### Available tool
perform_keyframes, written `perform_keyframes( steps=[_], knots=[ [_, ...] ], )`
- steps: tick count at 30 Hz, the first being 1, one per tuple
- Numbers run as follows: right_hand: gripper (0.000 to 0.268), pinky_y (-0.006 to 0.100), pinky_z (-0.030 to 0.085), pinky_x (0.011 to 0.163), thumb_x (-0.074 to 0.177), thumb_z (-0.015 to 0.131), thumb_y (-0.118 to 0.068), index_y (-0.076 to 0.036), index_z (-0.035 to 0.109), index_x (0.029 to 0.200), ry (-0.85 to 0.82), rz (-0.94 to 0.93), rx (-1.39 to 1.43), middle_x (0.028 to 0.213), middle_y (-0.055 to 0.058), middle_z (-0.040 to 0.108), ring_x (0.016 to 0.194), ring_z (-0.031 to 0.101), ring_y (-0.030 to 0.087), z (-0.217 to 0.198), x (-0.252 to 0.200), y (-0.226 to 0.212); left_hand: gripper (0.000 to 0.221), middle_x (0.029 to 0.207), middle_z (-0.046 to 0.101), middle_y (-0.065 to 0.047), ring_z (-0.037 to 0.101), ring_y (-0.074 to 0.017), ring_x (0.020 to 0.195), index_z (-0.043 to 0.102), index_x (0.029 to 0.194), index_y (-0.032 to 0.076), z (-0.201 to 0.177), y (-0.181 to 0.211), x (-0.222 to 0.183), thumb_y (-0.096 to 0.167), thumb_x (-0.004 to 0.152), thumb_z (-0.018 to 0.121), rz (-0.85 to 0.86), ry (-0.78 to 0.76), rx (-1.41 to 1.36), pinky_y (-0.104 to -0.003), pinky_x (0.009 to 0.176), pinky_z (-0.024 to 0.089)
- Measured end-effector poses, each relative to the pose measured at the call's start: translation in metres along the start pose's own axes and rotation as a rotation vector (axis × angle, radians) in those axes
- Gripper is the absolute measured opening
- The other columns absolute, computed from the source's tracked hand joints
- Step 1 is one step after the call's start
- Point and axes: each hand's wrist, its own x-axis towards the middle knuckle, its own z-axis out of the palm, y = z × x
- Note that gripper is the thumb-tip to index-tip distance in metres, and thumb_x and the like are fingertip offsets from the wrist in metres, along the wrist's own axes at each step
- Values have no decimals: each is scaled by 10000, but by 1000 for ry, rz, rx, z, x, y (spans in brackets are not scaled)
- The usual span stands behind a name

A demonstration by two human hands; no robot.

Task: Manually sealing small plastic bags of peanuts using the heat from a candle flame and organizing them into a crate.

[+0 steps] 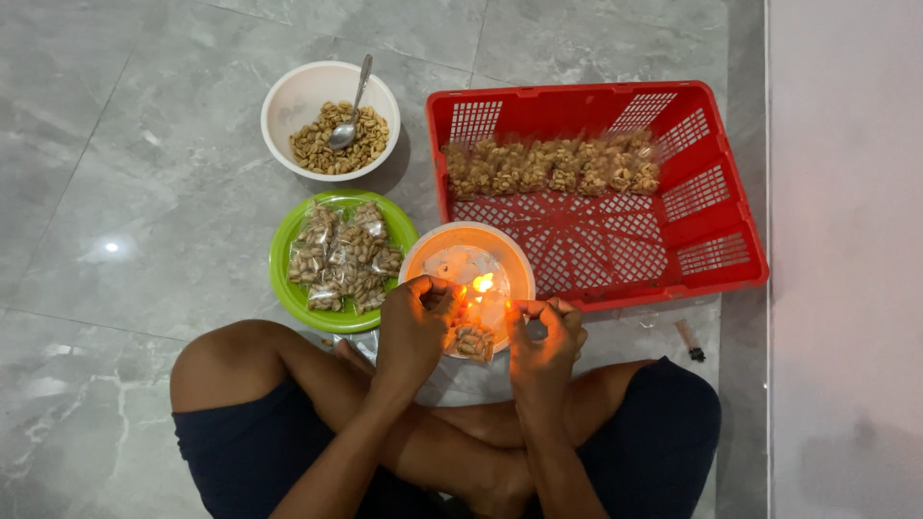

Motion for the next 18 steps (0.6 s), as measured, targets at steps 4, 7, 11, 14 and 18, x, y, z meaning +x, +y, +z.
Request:
perform_keyframes(
  steps=[4, 7, 11, 14, 18],
  knots=[
    [190, 487, 337, 1064, 877, 697, -363, -197, 770, 932, -16, 95, -72, 1147, -34, 514, 1123, 495, 232, 1, -1, -11, 132, 693, 706, -7, 599, -94, 652, 752, 825, 68, -4, 5, -1, 136, 923, 695, -76, -3, -5, -293, 637, 482],
    [229, 472, 307, 1062, 858, 680, -410, -214, 775, 928, -28, 115, -93, 1152, -44, 503, 1143, 480, 210, 1, -1, -16, 167, 684, 699, -6, 593, -91, 648, 738, 796, 74, -7, 7, -2, 154, 938, 697, -95, -2, -2, -298, 631, 470],
    [123, 447, 259, 1084, 822, 723, -322, -206, 736, 863, 6, 106, -70, 1116, -70, 504, 1161, 474, 192, 2, -4, -29, 159, 701, 732, -32, 652, -113, 655, 748, 827, 65, -13, 15, -4, 166, 937, 690, -135, -8, -14, -296, 651, 511],
    [148, 428, 279, 1030, 810, 730, -317, -184, 734, 874, 7, 55, -130, 1137, -59, 516, 1128, 479, 201, 5, -3, -26, 187, 665, 699, -15, 603, -98, 622, 733, 815, 73, -17, 19, -5, 180, 956, 672, -176, -9, -27, -287, 664, 486],
    [132, 381, 278, 1004, 826, 718, -295, -177, 734, 883, -28, 65, -113, 1134, -60, 502, 1095, 457, 179, 3, -5, -35, 187, 667, 719, -31, 636, -103, 626, 742, 814, 62, -20, 20, -8, 173, 944, 667, -163, -1, -67, -284, 650, 505]
  ],
)
